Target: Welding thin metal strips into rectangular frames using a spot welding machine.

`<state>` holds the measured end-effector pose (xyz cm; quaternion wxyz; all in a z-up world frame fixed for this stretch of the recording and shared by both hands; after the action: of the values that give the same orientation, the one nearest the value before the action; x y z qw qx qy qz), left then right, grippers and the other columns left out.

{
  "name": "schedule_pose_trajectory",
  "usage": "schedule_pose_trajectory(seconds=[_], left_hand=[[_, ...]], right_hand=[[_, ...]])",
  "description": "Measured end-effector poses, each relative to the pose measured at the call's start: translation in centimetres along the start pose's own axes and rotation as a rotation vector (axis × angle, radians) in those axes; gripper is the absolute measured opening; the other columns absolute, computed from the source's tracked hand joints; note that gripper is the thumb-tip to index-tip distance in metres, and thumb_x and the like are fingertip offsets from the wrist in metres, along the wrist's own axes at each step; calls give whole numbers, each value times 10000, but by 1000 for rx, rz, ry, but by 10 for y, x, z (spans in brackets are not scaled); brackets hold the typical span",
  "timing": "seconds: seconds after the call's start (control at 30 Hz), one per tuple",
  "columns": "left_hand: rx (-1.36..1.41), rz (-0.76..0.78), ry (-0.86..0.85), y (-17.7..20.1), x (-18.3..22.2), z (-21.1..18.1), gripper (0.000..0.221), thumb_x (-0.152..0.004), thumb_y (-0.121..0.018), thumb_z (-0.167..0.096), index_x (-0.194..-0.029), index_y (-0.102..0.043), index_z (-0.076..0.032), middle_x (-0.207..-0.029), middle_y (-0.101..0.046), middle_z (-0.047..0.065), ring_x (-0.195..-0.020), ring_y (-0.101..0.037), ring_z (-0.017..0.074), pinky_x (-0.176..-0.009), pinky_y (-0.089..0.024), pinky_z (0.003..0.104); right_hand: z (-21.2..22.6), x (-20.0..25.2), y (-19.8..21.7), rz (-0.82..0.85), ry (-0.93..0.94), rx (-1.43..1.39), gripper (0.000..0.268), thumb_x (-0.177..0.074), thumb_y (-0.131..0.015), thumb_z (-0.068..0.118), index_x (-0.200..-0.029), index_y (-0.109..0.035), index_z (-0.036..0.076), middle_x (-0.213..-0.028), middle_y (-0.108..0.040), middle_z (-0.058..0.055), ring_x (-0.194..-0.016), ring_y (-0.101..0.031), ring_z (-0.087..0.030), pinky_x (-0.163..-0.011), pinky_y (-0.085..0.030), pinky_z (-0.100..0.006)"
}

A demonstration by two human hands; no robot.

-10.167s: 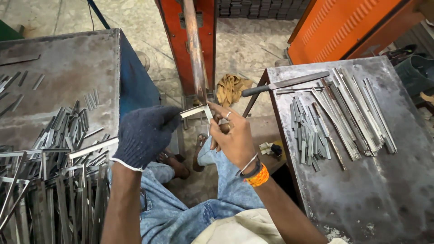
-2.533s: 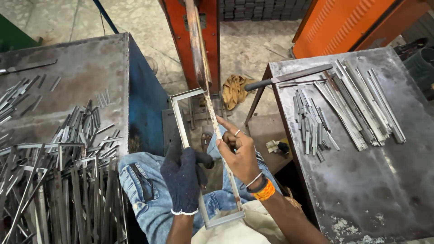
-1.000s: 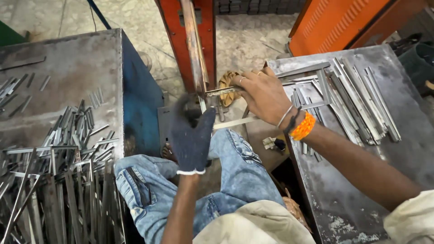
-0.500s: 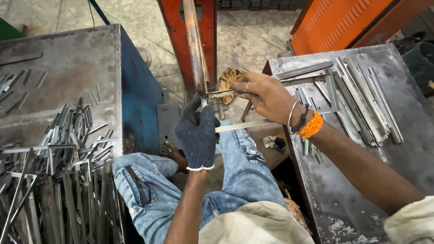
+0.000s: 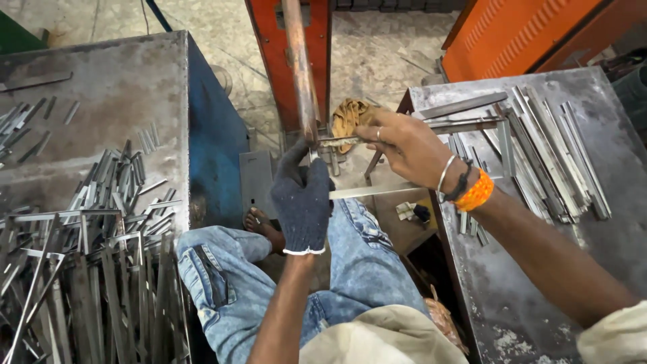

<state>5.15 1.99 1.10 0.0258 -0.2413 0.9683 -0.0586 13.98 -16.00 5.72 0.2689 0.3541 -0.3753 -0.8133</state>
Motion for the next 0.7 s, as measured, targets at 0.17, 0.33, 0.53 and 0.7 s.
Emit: schedule_pose_trajectory(seconds=[0.17,0.33,0.53,0.7], left_hand=[[15,-22,-41,0,1,-16,578,-881,-640,-44,-1439,-488,-49,-606,-617,28,-435,-531,68,-393,-416,263],[-109,-6,-11,9,9,-5,840,-879,-665,-101,-1590,-220,-59,-560,-639,42,-397,-537,88,-368,-422,277],[-54,5,10,3,9,-18,854,-886,-662,-99,-1620,-225,-88,-614,-658,46,-430,-540,89,-370,-417,278],[-19,-1,14,4,1,-7,823,-877,-677,-98,-1604,-293,-95,-616,-671,58,-421,-539,94,-364,-406,284]], right_hand=[[-1,0,-5,-15,4,16,376,-884,-589,-45,-1241,-687,20,-1112,-648,-185,-975,-659,-386,-806,-523,-452],[5,5,-1,29,-58,73,313,-914,-655,32,-1225,-693,27,-1075,-661,-173,-973,-652,-396,-802,-516,-461],[8,7,-2,-16,-18,30,376,-892,-633,-18,-1262,-687,21,-1118,-655,-185,-975,-660,-391,-805,-520,-443],[1,5,-3,8,-48,21,381,-895,-629,-25,-1271,-673,18,-1109,-668,-176,-988,-668,-379,-826,-521,-443]])
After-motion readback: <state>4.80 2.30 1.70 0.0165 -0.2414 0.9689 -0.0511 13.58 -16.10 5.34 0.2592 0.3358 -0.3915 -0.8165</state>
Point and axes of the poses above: each hand's wrist, its own x-axis away from the middle knuckle, its own y-axis out of the back of the hand, z = x × y, the point moved 3 cm from there along -x, towards the middle knuckle
